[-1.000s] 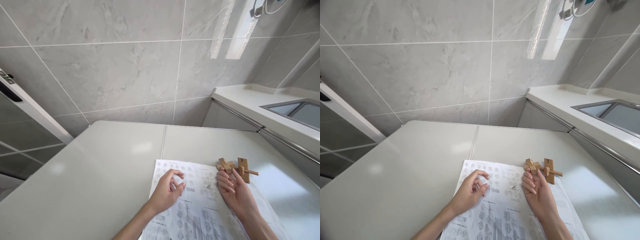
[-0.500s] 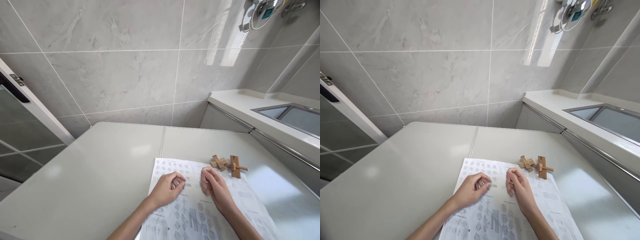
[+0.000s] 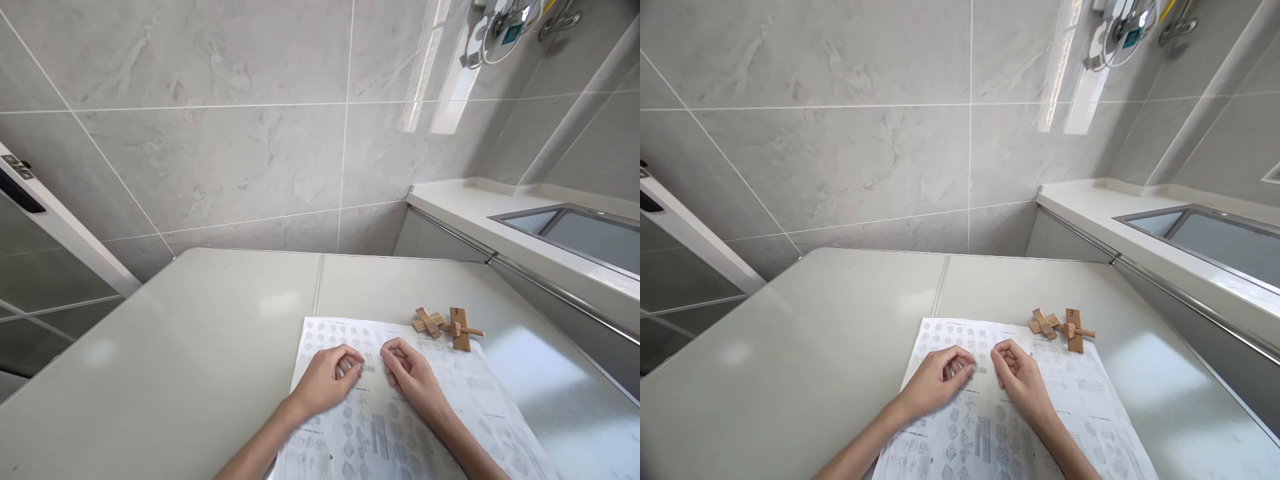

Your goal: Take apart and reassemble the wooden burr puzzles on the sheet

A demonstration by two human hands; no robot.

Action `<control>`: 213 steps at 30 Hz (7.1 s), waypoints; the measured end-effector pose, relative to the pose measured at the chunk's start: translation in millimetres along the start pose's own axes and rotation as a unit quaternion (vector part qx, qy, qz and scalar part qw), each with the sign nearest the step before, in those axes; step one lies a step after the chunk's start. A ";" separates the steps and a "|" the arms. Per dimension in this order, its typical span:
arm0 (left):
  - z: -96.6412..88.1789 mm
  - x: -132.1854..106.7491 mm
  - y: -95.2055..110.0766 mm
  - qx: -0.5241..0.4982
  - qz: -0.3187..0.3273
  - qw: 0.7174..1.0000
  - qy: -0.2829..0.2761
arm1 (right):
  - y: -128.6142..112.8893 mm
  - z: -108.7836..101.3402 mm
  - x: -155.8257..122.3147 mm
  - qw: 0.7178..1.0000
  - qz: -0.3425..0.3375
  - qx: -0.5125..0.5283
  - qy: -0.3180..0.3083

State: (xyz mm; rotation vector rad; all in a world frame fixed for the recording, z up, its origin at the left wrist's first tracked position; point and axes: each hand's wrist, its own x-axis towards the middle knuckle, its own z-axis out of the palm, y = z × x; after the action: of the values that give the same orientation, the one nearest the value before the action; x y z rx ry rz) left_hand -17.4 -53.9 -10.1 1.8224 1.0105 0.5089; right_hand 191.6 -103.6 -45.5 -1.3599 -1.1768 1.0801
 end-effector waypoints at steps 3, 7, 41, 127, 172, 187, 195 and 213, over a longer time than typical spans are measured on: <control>0.5 0.0 -0.1 -0.001 -0.004 1.000 0.000 | 2.1 0.0 0.1 1.000 0.000 -0.014 -0.004; 0.4 -0.9 1.4 0.000 -0.002 1.000 0.000 | 2.7 0.6 0.4 1.000 0.000 -0.023 -0.007; -4.8 -0.1 3.0 0.007 -0.004 1.000 -0.005 | -3.0 3.1 -3.8 0.999 -0.008 -0.032 -0.010; -5.4 -0.8 2.2 0.020 0.004 1.000 -0.018 | 11.9 -40.8 19.2 0.976 -0.048 0.066 0.200; -0.4 -4.8 -1.1 -0.023 0.140 0.989 0.038 | -5.1 2.1 -4.4 0.989 -0.004 0.108 -0.105; -3.4 -5.7 0.2 0.052 0.173 0.982 0.060 | -9.0 3.8 -7.2 0.985 0.007 0.109 -0.135; -4.9 -8.3 5.2 -0.054 0.156 0.986 0.018 | -8.3 3.3 -6.4 0.970 0.056 0.180 -0.154; -8.7 -1.9 8.1 -0.086 0.111 0.983 0.117 | -0.8 3.2 0.3 0.972 0.070 0.218 0.043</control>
State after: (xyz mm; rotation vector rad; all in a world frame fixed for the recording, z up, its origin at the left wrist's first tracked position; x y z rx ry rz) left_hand -21.2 -52.4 1.1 1.7547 0.8908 0.9366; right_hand 188.5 -102.9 -45.0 -1.1403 -0.7305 1.2784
